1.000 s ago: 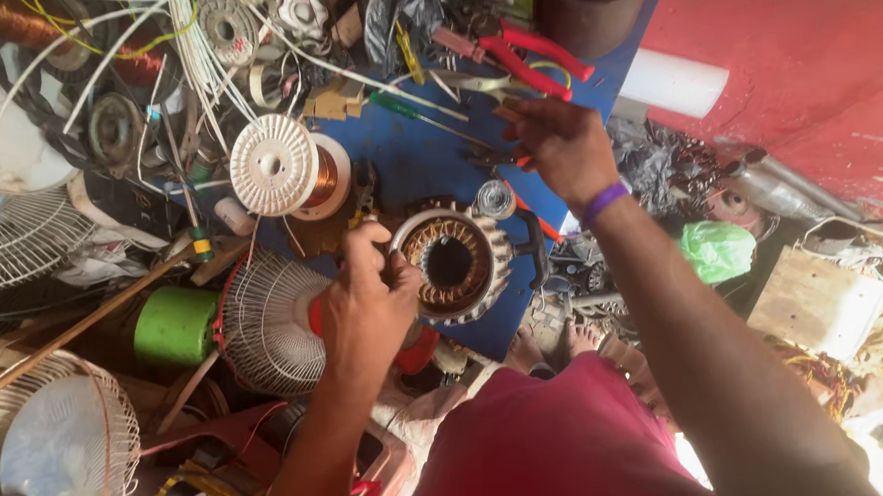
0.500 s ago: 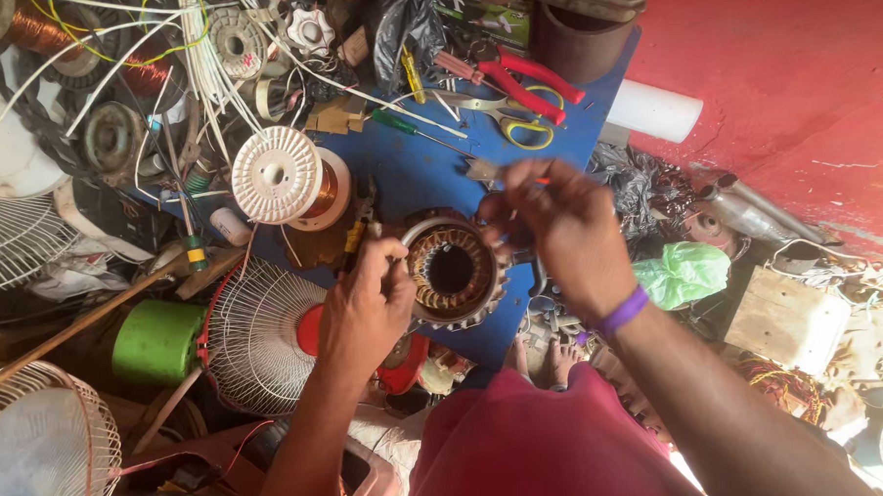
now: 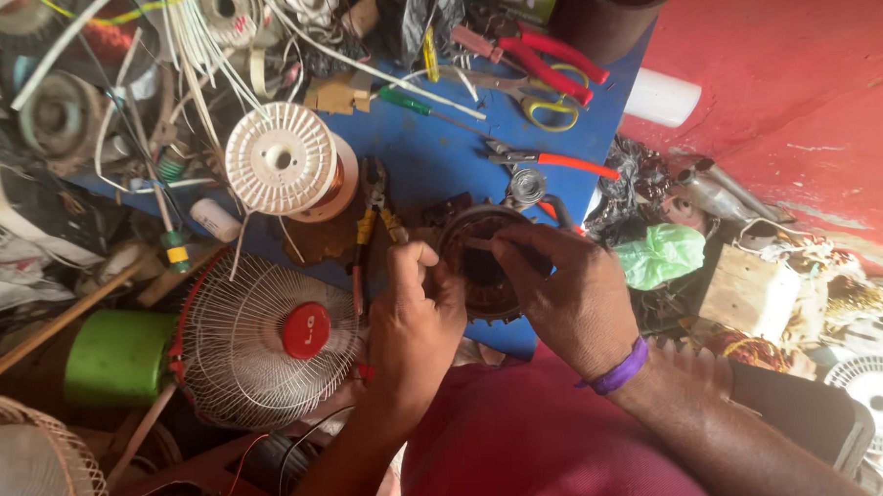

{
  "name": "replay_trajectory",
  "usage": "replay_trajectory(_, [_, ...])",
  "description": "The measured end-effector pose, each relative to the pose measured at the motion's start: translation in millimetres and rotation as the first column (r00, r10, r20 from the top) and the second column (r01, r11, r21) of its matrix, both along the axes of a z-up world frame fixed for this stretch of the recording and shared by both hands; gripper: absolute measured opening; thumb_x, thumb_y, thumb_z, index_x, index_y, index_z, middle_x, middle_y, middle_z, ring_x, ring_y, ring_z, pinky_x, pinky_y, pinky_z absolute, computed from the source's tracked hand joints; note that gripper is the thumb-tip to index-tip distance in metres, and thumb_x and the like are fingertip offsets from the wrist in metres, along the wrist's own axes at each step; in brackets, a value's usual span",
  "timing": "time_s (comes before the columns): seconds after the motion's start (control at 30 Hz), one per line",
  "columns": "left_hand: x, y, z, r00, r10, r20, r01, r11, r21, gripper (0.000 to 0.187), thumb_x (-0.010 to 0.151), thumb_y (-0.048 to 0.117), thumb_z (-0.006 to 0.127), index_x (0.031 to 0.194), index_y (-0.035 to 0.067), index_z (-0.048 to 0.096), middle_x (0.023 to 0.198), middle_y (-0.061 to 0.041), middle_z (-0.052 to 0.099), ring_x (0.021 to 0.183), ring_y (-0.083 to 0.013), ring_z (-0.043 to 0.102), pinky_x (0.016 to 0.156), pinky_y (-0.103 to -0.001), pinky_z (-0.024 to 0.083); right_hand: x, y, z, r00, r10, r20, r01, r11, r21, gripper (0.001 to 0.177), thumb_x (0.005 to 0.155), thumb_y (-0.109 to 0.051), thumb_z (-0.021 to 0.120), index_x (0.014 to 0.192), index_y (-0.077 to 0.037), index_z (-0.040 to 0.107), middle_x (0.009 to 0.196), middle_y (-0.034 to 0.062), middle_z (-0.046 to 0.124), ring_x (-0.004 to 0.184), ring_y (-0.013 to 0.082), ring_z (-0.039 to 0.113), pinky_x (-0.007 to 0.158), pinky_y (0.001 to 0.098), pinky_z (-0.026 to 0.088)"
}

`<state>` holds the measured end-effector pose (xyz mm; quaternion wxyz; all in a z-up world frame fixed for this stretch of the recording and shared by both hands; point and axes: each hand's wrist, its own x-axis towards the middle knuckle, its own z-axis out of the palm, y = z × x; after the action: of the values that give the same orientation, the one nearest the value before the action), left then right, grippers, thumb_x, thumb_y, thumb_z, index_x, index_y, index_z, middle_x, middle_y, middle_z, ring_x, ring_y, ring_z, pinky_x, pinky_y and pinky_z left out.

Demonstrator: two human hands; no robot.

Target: The person uses pliers to pull and adjust copper windings inside a circular motor stator. They rotate the stator to access different sections and continue manipulating the wires with the pliers and fingers.

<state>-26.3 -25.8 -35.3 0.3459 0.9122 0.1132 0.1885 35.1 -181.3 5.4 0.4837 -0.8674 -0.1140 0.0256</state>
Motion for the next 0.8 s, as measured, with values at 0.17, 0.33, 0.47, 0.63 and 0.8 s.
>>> replay_trajectory(0.17, [4.8, 4.4, -13.9, 0.994, -0.026, 0.105, 0.038, 0.993, -0.109, 0.027, 0.092, -0.002, 0.069, 0.108, 0.007, 0.049, 0.066, -0.007, 0.058, 0.053, -0.0231, 0.064, 0.049, -0.038, 0.046, -1.8, 17.9, -9.9, 0.982, 0.031, 0.187, -0.004, 0.990, -0.139, 0.015, 0.090, -0.021, 0.076, 0.100, -0.011, 0.080, 0.091, 0.0094, 0.077, 0.086, 0.0309, 0.070, 0.093, 0.0449, 0.045])
replay_trajectory(0.33, [5.1, 7.4, -16.2, 0.983, -0.056, 0.176, 0.088, 0.980, -0.180, 0.026, 0.093, -0.004, 0.068, 0.108, 0.007, 0.050, 0.071, -0.006, 0.059, 0.057, -0.0181, 0.065, 0.052, -0.033, 0.048, -2.5, 26.2, -15.9, 0.932, 0.099, 0.349, 0.027, 0.940, -0.339, 0.012, 0.091, -0.021, 0.075, 0.101, -0.014, 0.079, 0.094, 0.0032, 0.077, 0.090, 0.0252, 0.066, 0.083, 0.0447, 0.039])
replay_trajectory(0.47, [5.1, 9.3, -21.9, 0.975, -0.087, 0.206, 0.142, 0.953, -0.269, 0.025, 0.094, -0.006, 0.067, 0.109, 0.004, 0.050, 0.074, -0.004, 0.059, 0.061, -0.0140, 0.065, 0.054, -0.029, 0.049, -4.7, 25.6, -20.2, 0.908, 0.164, 0.387, 0.009, 0.912, -0.409, 0.010, 0.093, -0.020, 0.074, 0.100, -0.013, 0.077, 0.097, 0.0026, 0.077, 0.091, 0.0267, 0.065, 0.083, 0.0462, 0.038])
replay_trajectory(0.63, [7.8, 10.9, -21.3, 0.973, -0.095, 0.212, 0.154, 0.948, -0.279, 0.025, 0.093, -0.008, 0.067, 0.108, 0.003, 0.050, 0.075, -0.004, 0.056, 0.062, -0.0118, 0.062, 0.054, -0.028, 0.048, 1.1, 27.7, -15.5, 0.887, 0.217, 0.408, -0.016, 0.897, -0.442, 0.007, 0.093, -0.019, 0.073, 0.096, -0.013, 0.076, 0.091, 0.0010, 0.075, 0.096, 0.0284, 0.066, 0.087, 0.0480, 0.036])
replay_trajectory(0.8, [6.1, 12.8, -23.8, 0.977, -0.095, 0.190, 0.155, 0.930, -0.333, 0.024, 0.094, -0.008, 0.068, 0.106, 0.004, 0.050, 0.069, -0.002, 0.053, 0.058, -0.0101, 0.061, 0.053, -0.028, 0.046, 7.5, 27.3, -11.7, 0.880, 0.297, 0.372, -0.072, 0.856, -0.512, 0.007, 0.089, -0.020, 0.075, 0.086, -0.014, 0.076, 0.082, 0.0024, 0.073, 0.078, 0.0271, 0.062, 0.088, 0.0499, 0.036])
